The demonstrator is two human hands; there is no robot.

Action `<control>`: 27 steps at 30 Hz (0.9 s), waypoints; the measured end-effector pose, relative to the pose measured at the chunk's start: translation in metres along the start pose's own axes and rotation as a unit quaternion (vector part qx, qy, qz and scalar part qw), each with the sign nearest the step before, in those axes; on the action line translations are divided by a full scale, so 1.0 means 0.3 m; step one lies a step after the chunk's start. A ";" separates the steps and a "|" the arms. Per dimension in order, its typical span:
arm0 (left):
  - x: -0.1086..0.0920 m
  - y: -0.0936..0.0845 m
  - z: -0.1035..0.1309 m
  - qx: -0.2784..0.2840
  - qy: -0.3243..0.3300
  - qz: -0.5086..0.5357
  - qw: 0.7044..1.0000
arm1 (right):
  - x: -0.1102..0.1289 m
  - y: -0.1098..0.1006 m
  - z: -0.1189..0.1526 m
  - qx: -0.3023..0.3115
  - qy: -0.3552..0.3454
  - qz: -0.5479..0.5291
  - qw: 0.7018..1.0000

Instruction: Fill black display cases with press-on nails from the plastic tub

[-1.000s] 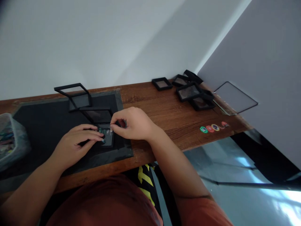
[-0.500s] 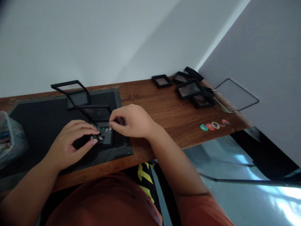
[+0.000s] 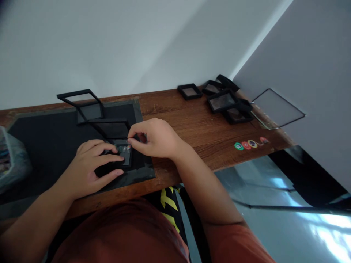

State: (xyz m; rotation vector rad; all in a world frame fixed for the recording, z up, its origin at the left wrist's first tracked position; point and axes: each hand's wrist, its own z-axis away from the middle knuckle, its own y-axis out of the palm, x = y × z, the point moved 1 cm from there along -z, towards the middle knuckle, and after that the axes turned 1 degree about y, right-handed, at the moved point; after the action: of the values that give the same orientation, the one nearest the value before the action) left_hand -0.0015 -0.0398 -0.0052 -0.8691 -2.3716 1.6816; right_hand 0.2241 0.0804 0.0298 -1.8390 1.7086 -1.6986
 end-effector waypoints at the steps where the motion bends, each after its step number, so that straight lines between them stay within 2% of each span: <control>1: 0.002 -0.001 0.000 -0.003 -0.002 0.002 1.000 | -0.001 0.000 0.000 -0.001 0.000 0.001 1.000; 11: 0.020 -0.015 -0.001 -0.035 -0.022 0.012 0.999 | -0.004 -0.004 0.000 -0.001 0.004 0.004 1.000; 27: 0.018 -0.001 -0.008 -0.033 -0.049 -0.001 0.998 | -0.002 -0.010 0.006 -0.009 0.011 0.010 1.000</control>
State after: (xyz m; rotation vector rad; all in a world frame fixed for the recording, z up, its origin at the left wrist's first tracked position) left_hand -0.0052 -0.0351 -0.0054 -0.8116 -2.5031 1.6913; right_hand 0.2274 0.0809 0.0308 -1.8110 1.7501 -1.7084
